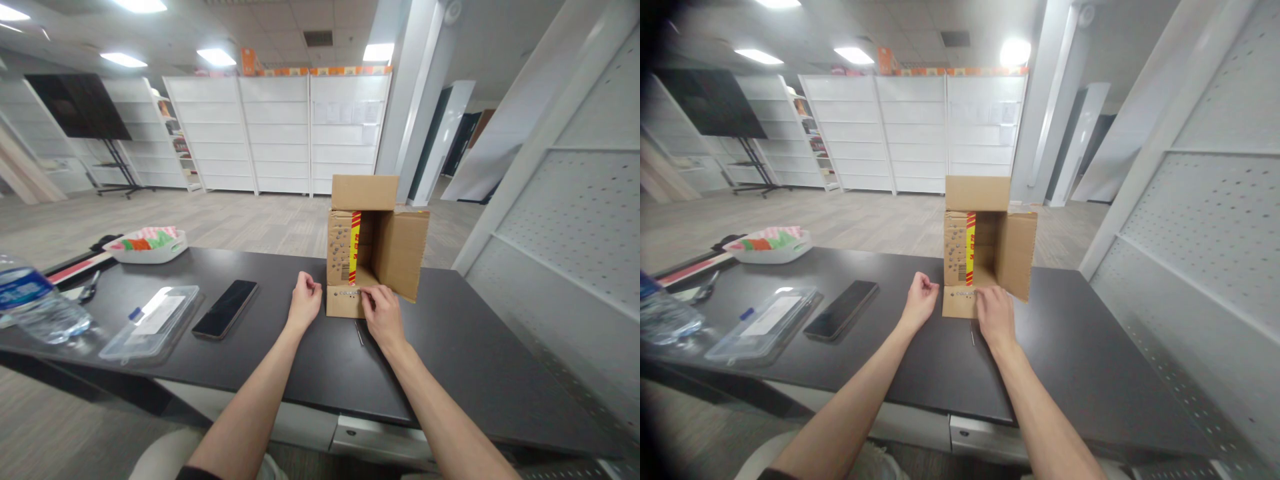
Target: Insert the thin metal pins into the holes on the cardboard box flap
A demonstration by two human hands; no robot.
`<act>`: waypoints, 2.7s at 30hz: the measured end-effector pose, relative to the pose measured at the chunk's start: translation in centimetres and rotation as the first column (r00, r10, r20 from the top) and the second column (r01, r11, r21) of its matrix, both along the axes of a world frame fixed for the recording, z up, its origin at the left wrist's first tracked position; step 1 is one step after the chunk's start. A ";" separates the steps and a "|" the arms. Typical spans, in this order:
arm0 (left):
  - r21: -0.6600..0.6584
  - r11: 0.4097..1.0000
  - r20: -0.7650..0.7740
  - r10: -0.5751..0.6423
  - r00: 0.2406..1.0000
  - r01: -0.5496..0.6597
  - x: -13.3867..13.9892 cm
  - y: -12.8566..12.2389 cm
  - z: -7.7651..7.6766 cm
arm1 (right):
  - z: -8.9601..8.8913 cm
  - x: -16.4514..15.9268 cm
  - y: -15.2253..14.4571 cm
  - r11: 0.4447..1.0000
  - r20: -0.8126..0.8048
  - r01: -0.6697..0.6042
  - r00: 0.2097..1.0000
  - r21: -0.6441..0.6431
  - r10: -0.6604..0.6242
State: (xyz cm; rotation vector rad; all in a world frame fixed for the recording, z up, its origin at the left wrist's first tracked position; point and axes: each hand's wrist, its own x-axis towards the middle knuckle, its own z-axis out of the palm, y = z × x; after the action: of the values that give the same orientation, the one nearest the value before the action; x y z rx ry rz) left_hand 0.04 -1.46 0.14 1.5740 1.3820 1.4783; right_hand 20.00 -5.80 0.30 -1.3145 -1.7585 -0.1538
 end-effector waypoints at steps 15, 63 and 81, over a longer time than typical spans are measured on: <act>-0.006 1.000 0.002 0.007 1.000 -0.007 0.0 -0.1 0.0 | 0.2 -0.1 -0.1 0.997 0.041 0.059 0.998 -0.040 -0.057; 0.011 1.000 0.009 0.004 1.000 -0.004 0.0 -0.1 0.1 | 2.3 -1.0 -3.5 0.900 0.208 -0.295 0.905 -0.321 0.371; -0.012 1.000 0.026 0.022 0.999 -0.022 0.2 -0.3 0.4 | 2.9 -1.6 -4.0 0.885 0.271 -0.298 0.874 -0.358 0.404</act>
State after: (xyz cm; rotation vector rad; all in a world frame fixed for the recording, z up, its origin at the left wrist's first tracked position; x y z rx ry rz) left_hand 0.22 -1.75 0.52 1.5320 1.3953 1.4956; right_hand 18.37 -9.82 3.17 -1.1963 -2.3693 0.1159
